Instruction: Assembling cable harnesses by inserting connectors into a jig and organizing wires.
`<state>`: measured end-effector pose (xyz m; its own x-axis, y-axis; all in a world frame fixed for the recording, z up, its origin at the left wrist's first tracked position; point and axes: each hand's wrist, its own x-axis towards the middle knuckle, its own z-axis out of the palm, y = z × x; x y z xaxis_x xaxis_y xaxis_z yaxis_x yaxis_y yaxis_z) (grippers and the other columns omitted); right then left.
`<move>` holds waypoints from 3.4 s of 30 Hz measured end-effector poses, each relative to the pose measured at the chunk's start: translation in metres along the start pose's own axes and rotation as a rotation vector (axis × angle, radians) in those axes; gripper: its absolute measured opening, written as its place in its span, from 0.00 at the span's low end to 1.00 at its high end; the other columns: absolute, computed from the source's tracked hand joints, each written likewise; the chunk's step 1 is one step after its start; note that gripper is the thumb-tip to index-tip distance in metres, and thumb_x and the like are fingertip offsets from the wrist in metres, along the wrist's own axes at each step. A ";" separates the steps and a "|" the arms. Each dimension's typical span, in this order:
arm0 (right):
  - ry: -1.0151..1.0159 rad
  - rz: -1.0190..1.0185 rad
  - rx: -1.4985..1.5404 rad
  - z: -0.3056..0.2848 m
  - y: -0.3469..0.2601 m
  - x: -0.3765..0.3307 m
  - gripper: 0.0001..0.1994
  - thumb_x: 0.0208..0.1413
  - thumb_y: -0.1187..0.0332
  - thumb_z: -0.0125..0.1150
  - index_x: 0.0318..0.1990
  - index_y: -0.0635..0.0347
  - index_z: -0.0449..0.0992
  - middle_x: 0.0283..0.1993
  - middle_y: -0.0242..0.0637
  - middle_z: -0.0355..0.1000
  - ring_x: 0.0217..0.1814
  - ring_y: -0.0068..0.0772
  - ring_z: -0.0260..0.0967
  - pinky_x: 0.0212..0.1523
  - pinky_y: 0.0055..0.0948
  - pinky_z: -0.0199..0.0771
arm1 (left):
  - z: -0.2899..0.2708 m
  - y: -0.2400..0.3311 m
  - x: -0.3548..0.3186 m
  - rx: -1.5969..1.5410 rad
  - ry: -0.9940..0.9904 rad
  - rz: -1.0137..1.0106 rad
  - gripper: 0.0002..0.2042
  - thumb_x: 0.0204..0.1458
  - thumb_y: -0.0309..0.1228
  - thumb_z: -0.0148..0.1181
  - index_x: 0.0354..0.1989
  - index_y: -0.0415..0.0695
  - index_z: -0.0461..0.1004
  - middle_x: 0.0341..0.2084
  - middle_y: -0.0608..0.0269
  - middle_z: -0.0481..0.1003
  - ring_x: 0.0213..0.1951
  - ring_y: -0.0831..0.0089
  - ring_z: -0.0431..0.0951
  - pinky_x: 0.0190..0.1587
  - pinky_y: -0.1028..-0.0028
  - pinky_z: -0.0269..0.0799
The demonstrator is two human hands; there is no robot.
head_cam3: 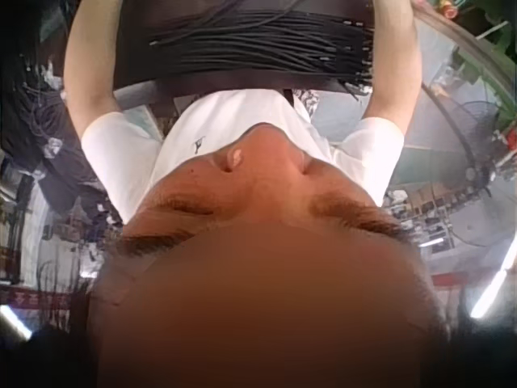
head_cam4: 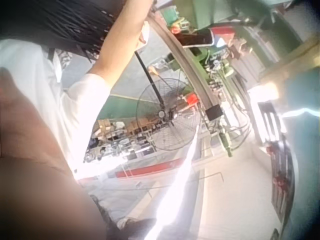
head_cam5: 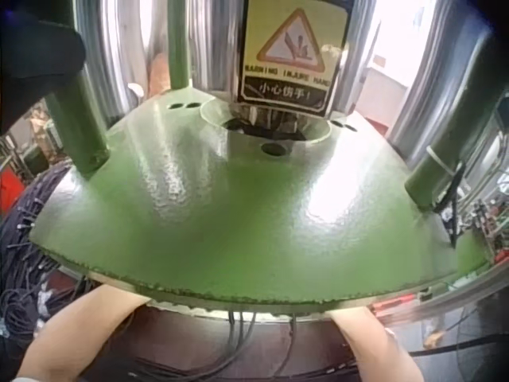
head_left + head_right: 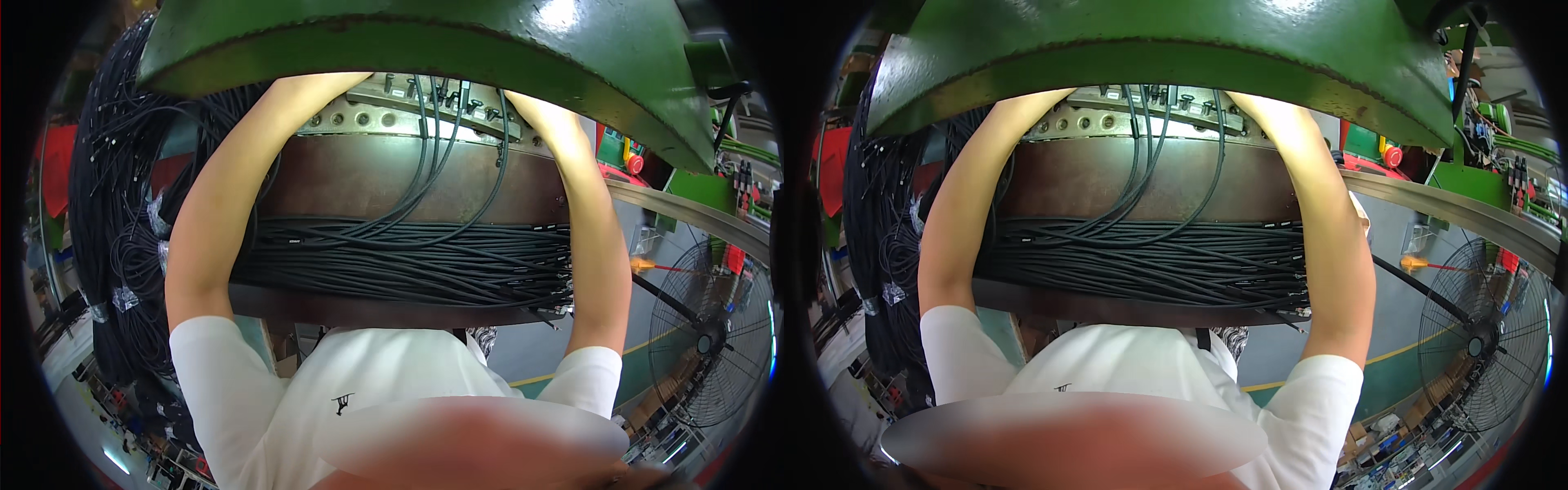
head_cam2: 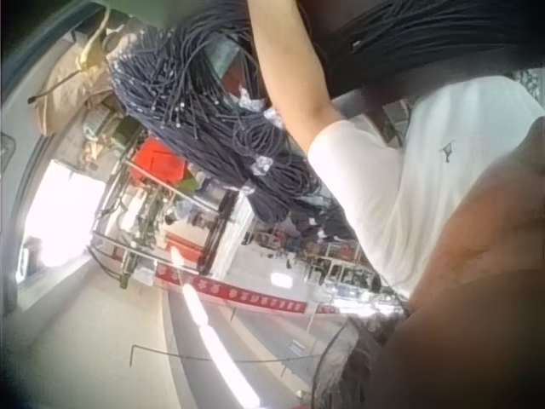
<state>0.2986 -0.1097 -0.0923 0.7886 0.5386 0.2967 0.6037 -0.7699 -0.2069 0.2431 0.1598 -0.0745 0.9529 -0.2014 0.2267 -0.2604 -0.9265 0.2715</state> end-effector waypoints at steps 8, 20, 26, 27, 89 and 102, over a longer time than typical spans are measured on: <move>0.209 -0.204 -0.154 0.011 0.017 -0.006 0.08 0.49 0.66 0.57 0.30 0.60 0.78 0.28 0.43 0.75 0.29 0.45 0.72 0.32 0.39 0.72 | 0.012 -0.011 0.002 -0.034 0.020 -0.010 0.20 0.52 0.46 0.54 0.47 0.45 0.73 0.45 0.54 0.74 0.47 0.61 0.73 0.51 0.65 0.68; 0.127 -0.152 0.042 -0.001 0.001 -0.001 0.08 0.52 0.67 0.55 0.30 0.60 0.77 0.28 0.43 0.74 0.29 0.45 0.71 0.30 0.39 0.71 | -0.047 0.022 -0.023 -0.115 -0.117 -0.101 0.18 0.51 0.42 0.56 0.44 0.42 0.74 0.38 0.52 0.76 0.40 0.59 0.76 0.45 0.64 0.71; 0.168 -0.143 -0.036 -0.021 0.002 -0.021 0.09 0.53 0.65 0.55 0.30 0.63 0.76 0.27 0.45 0.73 0.28 0.46 0.70 0.30 0.37 0.70 | -0.099 0.060 -0.105 -0.686 -0.283 -0.004 0.25 0.54 0.40 0.54 0.56 0.38 0.65 0.55 0.48 0.67 0.56 0.56 0.68 0.58 0.65 0.62; 0.132 -0.114 -0.096 -0.040 -0.007 -0.037 0.09 0.53 0.66 0.56 0.30 0.64 0.76 0.27 0.46 0.73 0.28 0.47 0.70 0.30 0.37 0.69 | -0.103 0.056 -0.127 -0.967 -0.520 -0.062 0.24 0.54 0.38 0.54 0.57 0.40 0.65 0.57 0.49 0.65 0.59 0.56 0.65 0.60 0.65 0.60; 0.130 -0.109 0.066 -0.017 -0.052 -0.062 0.14 0.53 0.56 0.58 0.31 0.59 0.78 0.22 0.40 0.73 0.23 0.39 0.72 0.26 0.32 0.71 | -0.030 0.108 -0.117 0.330 -0.058 0.387 0.13 0.50 0.45 0.55 0.23 0.50 0.70 0.22 0.72 0.68 0.33 0.75 0.71 0.57 0.49 0.53; -0.198 0.031 0.466 -0.045 -0.033 -0.059 0.15 0.54 0.59 0.56 0.39 0.62 0.78 0.35 0.47 0.75 0.34 0.45 0.72 0.37 0.35 0.70 | -0.014 0.076 -0.110 0.050 0.005 0.067 0.11 0.50 0.37 0.58 0.38 0.44 0.73 0.32 0.61 0.73 0.35 0.63 0.74 0.35 0.69 0.70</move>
<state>0.2272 -0.1315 -0.0613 0.7870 0.6069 0.1108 0.5319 -0.5765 -0.6202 0.1163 0.1156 -0.0658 0.9328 -0.2616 0.2478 -0.3149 -0.9260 0.2082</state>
